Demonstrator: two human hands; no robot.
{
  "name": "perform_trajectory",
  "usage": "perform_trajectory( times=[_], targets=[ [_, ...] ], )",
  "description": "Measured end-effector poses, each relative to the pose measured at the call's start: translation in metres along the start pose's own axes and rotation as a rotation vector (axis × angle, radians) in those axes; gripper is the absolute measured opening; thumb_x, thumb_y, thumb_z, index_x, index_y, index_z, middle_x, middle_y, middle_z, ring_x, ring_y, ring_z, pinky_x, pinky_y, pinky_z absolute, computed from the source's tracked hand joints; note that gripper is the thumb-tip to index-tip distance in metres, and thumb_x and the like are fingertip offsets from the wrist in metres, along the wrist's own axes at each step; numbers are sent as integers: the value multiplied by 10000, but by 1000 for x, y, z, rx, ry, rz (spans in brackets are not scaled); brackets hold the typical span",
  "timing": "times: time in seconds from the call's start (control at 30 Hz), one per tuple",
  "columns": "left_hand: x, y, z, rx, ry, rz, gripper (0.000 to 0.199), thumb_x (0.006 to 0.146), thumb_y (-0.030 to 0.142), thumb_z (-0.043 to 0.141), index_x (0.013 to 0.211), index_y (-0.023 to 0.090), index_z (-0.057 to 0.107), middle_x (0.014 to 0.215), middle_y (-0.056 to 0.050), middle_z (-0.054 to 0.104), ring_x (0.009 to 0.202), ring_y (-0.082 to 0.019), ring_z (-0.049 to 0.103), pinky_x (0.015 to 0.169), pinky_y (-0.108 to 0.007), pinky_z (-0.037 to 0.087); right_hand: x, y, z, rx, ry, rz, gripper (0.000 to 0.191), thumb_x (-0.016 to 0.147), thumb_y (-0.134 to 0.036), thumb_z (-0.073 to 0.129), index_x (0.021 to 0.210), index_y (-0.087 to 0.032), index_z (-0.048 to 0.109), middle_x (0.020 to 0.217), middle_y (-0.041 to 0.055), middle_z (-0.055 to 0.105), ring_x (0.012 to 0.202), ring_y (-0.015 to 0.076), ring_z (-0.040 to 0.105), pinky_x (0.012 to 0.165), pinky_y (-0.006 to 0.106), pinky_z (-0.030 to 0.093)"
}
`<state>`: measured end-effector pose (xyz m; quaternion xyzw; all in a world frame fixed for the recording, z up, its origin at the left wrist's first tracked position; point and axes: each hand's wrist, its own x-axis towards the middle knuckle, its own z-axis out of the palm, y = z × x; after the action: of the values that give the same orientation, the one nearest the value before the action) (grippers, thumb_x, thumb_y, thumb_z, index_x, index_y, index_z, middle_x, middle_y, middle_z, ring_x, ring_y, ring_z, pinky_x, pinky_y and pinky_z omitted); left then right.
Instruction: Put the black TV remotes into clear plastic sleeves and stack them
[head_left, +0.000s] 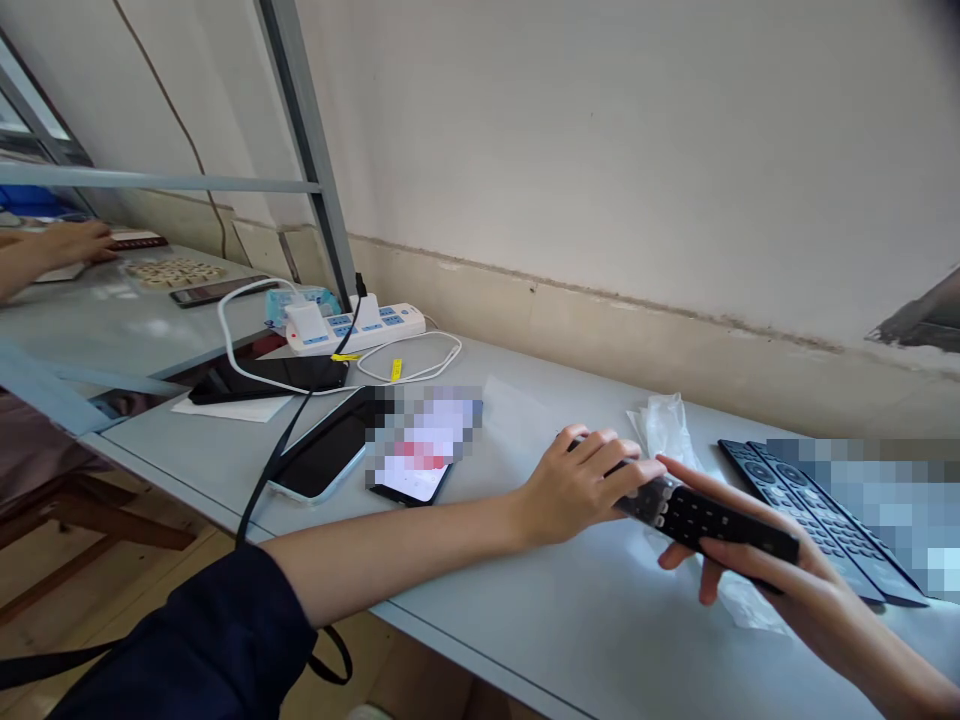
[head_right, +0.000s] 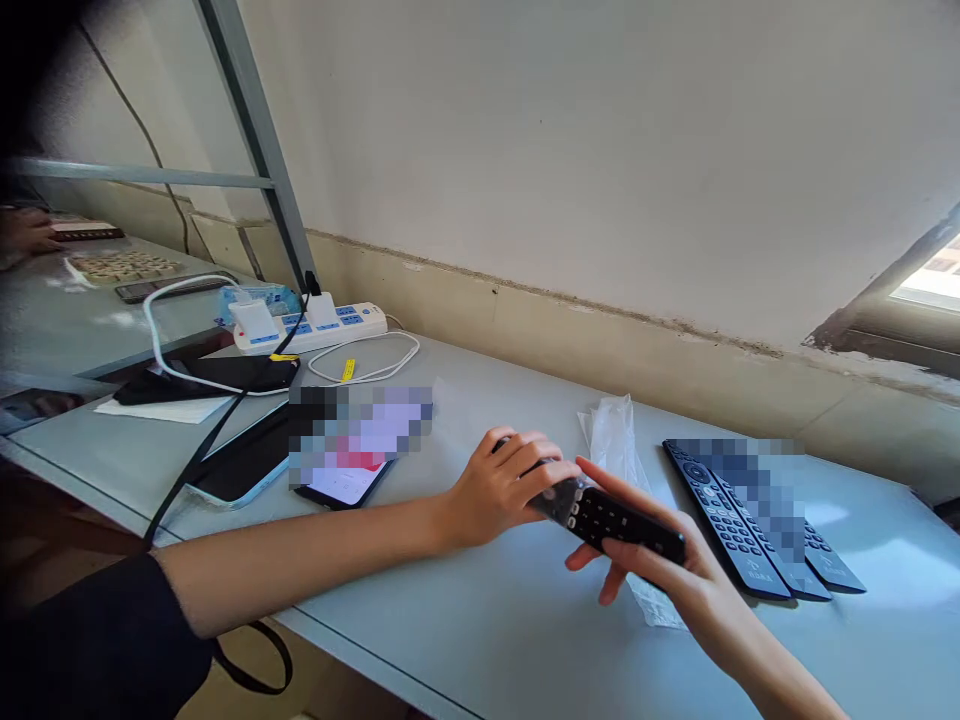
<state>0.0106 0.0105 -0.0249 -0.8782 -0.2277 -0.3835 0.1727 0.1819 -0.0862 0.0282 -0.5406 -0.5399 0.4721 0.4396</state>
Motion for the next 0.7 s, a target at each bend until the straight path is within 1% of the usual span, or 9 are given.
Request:
perform_trajectory(
  times=[0.07,0.13,0.23,0.27,0.33,0.4,0.47,0.57,0.7],
  targets=[
    [1,-3,-1,8,-28,-60,330,973,353,436,1259,205,510,1121,-42,638,1143,-184,509,932,-332,327,6,-5,-4,52,104,8,504,697,-374,671,1165,-187,670,662,48,669,495,147,553,509,281,506],
    [2,-5,-2,-13,-77,-124,406,932,382,513,1285,183,483,1170,-65,612,1174,-211,491,952,-348,335,13,-13,-11,119,225,5,426,604,-360,701,992,-187,728,592,39,632,476,152,530,444,266,476],
    [5,-5,-3,-96,-151,-171,487,883,411,575,1286,159,470,1178,-80,601,1106,-216,534,923,-350,379,25,-26,-22,239,430,46,343,428,-287,687,753,-186,730,448,11,526,404,129,454,369,236,437],
    [5,-5,-3,-123,-166,-186,490,885,421,561,1286,156,468,1164,-81,605,1067,-212,554,906,-349,395,28,-30,-24,286,497,83,330,397,-261,658,712,-183,719,425,4,498,388,114,428,354,218,427],
    [7,-3,-1,-160,-189,-228,501,892,461,516,1290,160,466,1127,-77,614,996,-207,584,866,-348,426,32,-37,-26,363,582,171,319,398,-260,611,693,-176,699,424,-1,477,381,94,402,339,186,417],
    [7,0,0,-187,-203,-277,540,881,514,502,1295,170,464,1086,-70,622,950,-206,603,824,-339,454,34,-40,-25,413,598,219,314,451,-292,582,726,-178,682,487,9,517,400,91,417,335,171,420],
    [7,1,0,-202,-215,-311,564,867,543,517,1293,178,466,1055,-60,629,932,-203,615,789,-320,475,36,-39,-24,426,567,228,282,494,-310,568,735,-192,654,552,18,553,428,101,454,333,172,433],
    [7,2,-1,-195,-226,-322,504,880,500,524,1273,187,483,1025,-45,636,926,-192,625,776,-301,487,38,-33,-26,410,489,239,198,547,-361,610,677,-213,611,577,28,557,451,111,496,355,168,463],
    [7,1,-3,-167,-245,-298,496,857,478,568,1254,190,497,1014,-44,636,903,-196,629,779,-313,494,40,-22,-32,419,383,218,281,595,-508,654,626,-230,629,585,55,574,443,113,505,365,156,468]
  ],
)
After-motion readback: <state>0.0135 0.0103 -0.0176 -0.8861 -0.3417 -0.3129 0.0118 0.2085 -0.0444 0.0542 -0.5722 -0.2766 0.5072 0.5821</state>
